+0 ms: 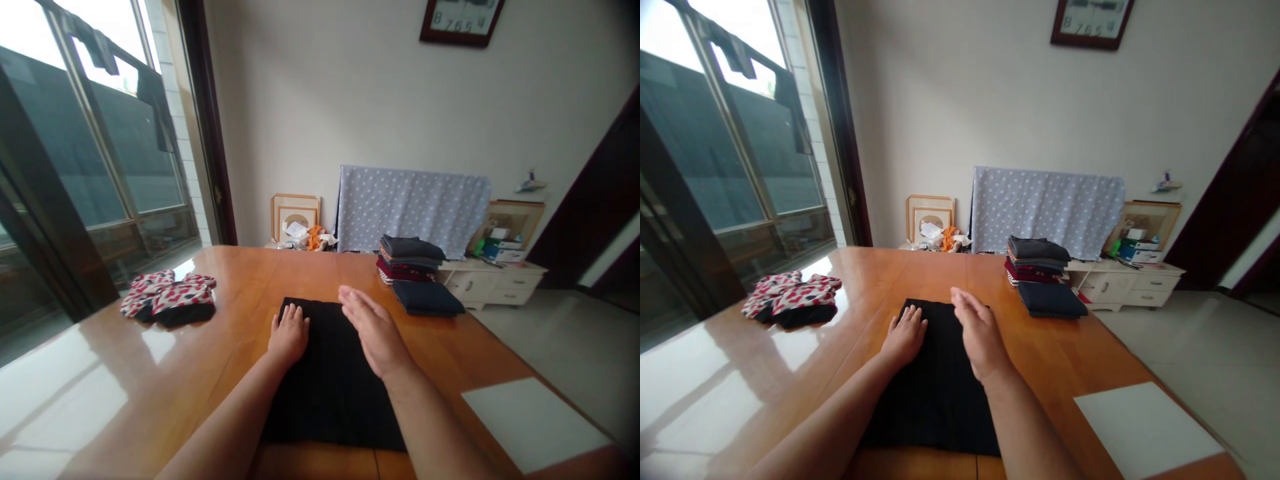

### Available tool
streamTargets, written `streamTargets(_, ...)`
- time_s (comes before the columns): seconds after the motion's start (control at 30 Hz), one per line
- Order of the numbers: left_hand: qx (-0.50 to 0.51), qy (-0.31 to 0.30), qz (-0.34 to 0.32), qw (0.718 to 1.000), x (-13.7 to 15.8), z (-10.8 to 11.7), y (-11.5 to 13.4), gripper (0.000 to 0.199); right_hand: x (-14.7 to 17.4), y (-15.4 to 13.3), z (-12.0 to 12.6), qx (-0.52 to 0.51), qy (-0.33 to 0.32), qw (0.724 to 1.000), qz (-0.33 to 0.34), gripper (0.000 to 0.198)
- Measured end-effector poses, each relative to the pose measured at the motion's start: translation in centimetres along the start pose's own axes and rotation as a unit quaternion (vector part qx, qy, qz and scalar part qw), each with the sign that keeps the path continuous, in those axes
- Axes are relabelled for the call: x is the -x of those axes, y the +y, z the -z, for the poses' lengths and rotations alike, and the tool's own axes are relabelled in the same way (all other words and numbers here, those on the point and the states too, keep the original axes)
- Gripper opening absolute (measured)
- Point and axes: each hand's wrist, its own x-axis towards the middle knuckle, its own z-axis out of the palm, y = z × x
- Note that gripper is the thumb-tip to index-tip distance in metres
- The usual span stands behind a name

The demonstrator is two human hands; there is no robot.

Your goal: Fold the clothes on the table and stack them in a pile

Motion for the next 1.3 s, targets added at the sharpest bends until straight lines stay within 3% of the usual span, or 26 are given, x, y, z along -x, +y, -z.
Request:
streamTargets(0.07, -0.019, 0.006, -0.001, 1.000, 0.4, -0.4, 0.0, 0.061, -1.9, 1.1, 2.4, 0.057, 0.078, 0.995, -0.014, 0.054)
streamTargets(0.13, -0.033, 0.008, 0.000, 0.999, 0.5, -0.6, -0.1, 0.067, -3.8, 2.5, 4.0, 0.188, 0.101, 0.977, -0.022, 0.059)
streamTargets(0.23, -0.041, 0.008, 0.005, 0.999, 0.4, -0.7, -0.1, 0.074, -5.6, 4.9, 4.3, 0.400, 0.035, 0.915, -0.037, 0.063)
streamTargets(0.33, -0.046, 0.005, 0.009, 0.999, 0.4, -0.7, -0.1, 0.079, -6.2, 7.8, 3.8, 0.558, -0.050, 0.825, -0.074, 0.066)
streamTargets(0.43, -0.053, 0.004, 0.019, 0.998, 0.5, -0.7, 0.1, 0.083, -5.9, 10.3, 4.0, 0.640, -0.095, 0.751, -0.133, 0.074)
streamTargets(0.5, -0.058, 0.007, 0.026, 0.998, 0.6, -0.8, 0.2, 0.084, -5.5, 11.3, 4.6, 0.660, -0.108, 0.727, -0.153, 0.078)
streamTargets(0.63, -0.060, 0.007, 0.030, 0.998, 0.7, -0.7, 0.2, 0.084, -5.2, 11.9, 5.3, 0.670, -0.112, 0.718, -0.151, 0.079)
streamTargets(0.77, -0.054, -0.024, 0.030, 0.998, 0.2, 0.0, 0.2, 0.084, -5.4, 11.7, 5.4, 0.657, -0.112, 0.733, -0.138, 0.080)
streamTargets(0.97, -0.063, 0.020, -0.029, 0.997, -2.3, 1.3, 0.0, 0.058, -5.8, 11.1, 6.2, 0.645, -0.088, 0.752, -0.101, 0.076)
streamTargets(1.13, -0.064, -0.001, -0.022, 0.998, -4.1, 0.3, -0.9, 0.061, -5.8, 10.8, 7.0, 0.652, -0.128, 0.730, -0.157, 0.079)
streamTargets(1.3, -0.061, 0.001, -0.003, 0.998, -4.5, -0.9, -2.0, 0.071, -5.6, 10.9, 7.4, 0.658, -0.122, 0.722, -0.177, 0.078)
